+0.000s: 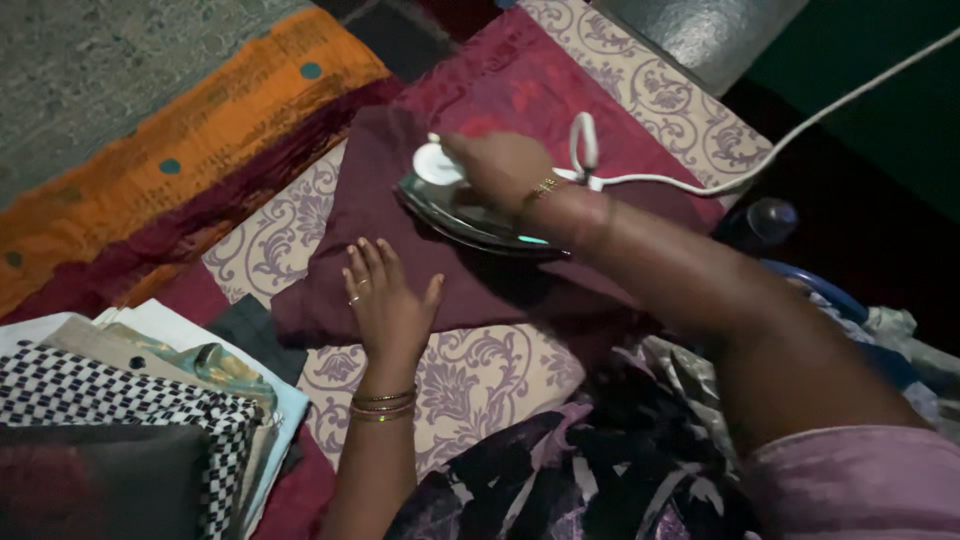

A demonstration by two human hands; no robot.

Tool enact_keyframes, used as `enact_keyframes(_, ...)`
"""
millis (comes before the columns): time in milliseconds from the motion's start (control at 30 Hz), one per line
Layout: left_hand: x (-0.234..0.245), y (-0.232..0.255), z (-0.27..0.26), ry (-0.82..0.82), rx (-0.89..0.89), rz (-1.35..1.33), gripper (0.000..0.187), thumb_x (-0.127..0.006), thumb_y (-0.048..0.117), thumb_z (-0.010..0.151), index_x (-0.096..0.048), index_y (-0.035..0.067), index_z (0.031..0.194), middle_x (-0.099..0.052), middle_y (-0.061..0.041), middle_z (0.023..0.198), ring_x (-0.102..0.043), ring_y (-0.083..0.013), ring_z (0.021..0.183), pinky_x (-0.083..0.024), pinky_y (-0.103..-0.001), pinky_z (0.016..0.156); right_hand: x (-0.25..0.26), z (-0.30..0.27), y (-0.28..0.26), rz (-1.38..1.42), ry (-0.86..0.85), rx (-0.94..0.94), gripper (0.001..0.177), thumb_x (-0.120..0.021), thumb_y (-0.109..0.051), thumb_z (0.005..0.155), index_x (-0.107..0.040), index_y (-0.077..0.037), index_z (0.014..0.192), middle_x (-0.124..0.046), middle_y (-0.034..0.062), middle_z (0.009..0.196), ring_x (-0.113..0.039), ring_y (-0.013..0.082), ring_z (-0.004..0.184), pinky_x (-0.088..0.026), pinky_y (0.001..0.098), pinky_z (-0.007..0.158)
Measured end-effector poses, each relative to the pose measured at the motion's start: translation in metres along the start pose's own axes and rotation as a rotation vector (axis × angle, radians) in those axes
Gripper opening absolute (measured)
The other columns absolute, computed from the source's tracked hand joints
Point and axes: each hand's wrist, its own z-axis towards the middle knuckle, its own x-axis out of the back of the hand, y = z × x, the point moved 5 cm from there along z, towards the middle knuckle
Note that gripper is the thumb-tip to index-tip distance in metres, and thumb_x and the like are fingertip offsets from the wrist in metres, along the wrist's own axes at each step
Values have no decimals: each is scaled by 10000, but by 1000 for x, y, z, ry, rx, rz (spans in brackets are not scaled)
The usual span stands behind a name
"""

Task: The person irons a maroon shirt laid out on a patterned surface. They smooth the fabric, button the collar, and iron the front, sleeves, and back before folding the shirt.

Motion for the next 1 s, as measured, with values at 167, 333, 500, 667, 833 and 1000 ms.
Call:
enact_keyframes(167, -2, 1, 0, -9, 3, 47, 966, -635, 582, 908, -358, -111, 1522, -310, -345, 1600, -227, -452, 1525, -171, -538, 1233, 14, -62, 48, -7, -73, -129, 693, -822, -379, 790, -550, -230, 1410, -726, 194, 973, -703, 421, 868, -538, 551, 737)
enact_keyframes(333, 0, 2, 1, -34, 27, 56, 1016, -631, 630, 890, -336, -103, 1528, -297, -333, 1610, -219, -436, 1535, -155, -528, 1242, 24, -123, 86, -99, -141, -198, 800, -839, -438, 763, -518, -238, 1468, -719, 201, 929, -704, 408, 836, -531, 531, 716)
enact_keyframes(500, 7, 9, 3, -115, 52, 82, 1117, -625, 732, 832, -294, -54, 1554, -259, -337, 1608, -190, -449, 1522, -143, -533, 1228, 37, -147, 93, -83, -33, -88, 781, -868, -463, 672, -592, -250, 1370, -739, 143, 945, -718, 359, 828, -541, 494, 684)
enact_keyframes(667, 11, 11, 5, -126, 14, 134, 1056, -613, 756, 820, -309, 121, 1608, -233, -335, 1619, -165, -476, 1519, -141, -566, 1215, 30, -122, 99, -160, 1, -248, 785, -854, -440, 736, -567, -284, 1450, -726, 133, 881, -708, 359, 779, -521, 506, 634)
enact_keyframes(833, 6, 5, 0, -133, -6, 79, 1047, -636, 733, 842, -327, 106, 1621, -219, -334, 1645, -163, -492, 1530, -141, -578, 1229, 29, -116, 108, -141, 20, -58, 748, -857, -451, 757, -586, -279, 1432, -735, 120, 923, -706, 366, 809, -534, 499, 672)
enact_keyframes(1000, 9, 7, 3, -110, -8, 56, 1043, -669, 714, 813, -356, 120, 1612, -218, -315, 1658, -159, -478, 1541, -139, -565, 1236, 41, -151, 113, -155, -133, -100, 807, -878, -418, 696, -575, -274, 1430, -746, 109, 985, -719, 350, 889, -559, 486, 683)
